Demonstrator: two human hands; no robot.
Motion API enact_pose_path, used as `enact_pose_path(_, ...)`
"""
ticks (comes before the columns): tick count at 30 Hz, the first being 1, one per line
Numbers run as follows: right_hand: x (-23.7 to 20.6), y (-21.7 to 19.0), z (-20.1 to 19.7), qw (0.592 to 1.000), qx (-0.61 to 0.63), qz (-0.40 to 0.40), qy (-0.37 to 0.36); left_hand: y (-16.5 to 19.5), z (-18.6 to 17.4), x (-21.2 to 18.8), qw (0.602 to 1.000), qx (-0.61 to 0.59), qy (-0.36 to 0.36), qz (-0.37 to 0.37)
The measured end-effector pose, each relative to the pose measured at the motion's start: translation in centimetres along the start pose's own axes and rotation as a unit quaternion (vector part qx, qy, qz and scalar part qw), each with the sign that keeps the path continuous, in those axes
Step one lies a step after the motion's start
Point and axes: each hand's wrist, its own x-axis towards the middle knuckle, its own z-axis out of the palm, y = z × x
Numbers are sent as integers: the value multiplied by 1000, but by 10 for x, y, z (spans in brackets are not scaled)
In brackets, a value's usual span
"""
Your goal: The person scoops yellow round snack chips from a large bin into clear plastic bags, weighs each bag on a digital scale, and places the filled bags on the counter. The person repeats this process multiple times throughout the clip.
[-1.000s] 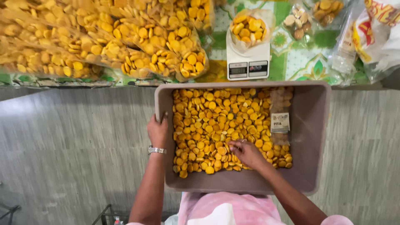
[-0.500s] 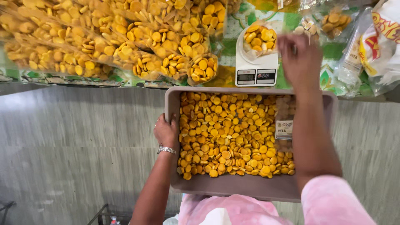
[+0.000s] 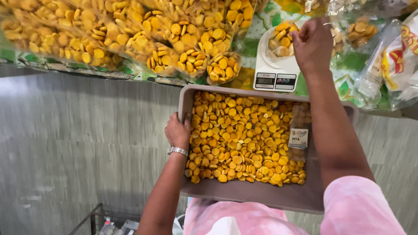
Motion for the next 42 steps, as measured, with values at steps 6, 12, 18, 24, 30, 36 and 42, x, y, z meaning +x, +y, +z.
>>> enact_pose_path(6,21,0,13,948,-167,-269,12,0,2,0,1000,-4,-1,-16)
enact_pose_path(12,36,10,32,962,-205,-177,-47,4,-3,-1,999,-13,-12,-41)
enact_pose_path(18,44,38,19,980,-89,-174,-36,7,-6,0,999,-9,-6,-38)
enact_pose_path(24,38,35,21,974,-121,-176,-68,10,-8,0,998,6,-30,-56)
enact_pose_path(30,16,12,-8,993,62,-99,11,11,-11,-2,998,-19,-19,-62)
enact_pose_path(36,-114,14,-80,985,158,-70,-10,11,-13,-3,998,-25,-25,-54)
enact_pose_path(42,-204,18,-35,910,330,-29,-249,9,-8,-4,1000,-22,16,-9)
